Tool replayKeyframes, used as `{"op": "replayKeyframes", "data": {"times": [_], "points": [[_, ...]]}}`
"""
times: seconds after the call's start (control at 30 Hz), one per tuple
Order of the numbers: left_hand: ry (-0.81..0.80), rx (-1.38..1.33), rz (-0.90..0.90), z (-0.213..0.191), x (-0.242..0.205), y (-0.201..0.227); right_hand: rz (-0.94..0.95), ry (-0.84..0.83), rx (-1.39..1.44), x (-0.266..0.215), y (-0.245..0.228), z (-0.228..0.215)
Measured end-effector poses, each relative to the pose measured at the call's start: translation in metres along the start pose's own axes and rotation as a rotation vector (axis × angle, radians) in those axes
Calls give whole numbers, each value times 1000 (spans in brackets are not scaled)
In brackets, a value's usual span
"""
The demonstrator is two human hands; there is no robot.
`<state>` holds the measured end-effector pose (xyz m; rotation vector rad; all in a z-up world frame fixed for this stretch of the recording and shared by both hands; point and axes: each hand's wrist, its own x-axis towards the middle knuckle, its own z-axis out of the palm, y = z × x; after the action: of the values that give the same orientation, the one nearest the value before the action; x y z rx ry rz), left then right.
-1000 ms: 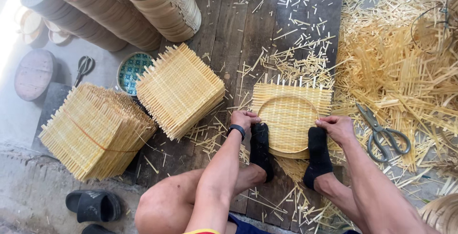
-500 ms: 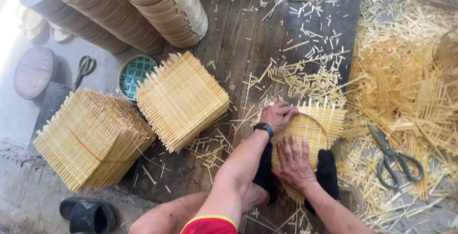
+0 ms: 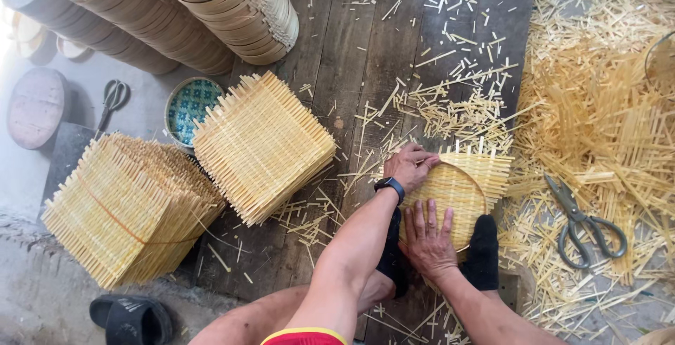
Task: The person sits on the floor and repeatedly places a bamboo tray over a wooden form, then uses shears to trim the excess bamboo strips around the edge. After trimming, the person removes the form and stacks the finished tray with others.
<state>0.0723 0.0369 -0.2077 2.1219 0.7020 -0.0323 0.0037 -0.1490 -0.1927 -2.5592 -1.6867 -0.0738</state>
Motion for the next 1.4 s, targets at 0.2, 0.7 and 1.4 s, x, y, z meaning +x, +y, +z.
{"op": "replayKeyframes", "data": {"times": [0.2,0.7,1.4], "points": [[31,55,95,-2,4,7,26,-243,57,12,17,-38],[-270,22,-139,20,47,-25,676,-219,972,80,179,58],[-108,140,76,-2,17,-14,778,-291,909,64,188,92]]}}
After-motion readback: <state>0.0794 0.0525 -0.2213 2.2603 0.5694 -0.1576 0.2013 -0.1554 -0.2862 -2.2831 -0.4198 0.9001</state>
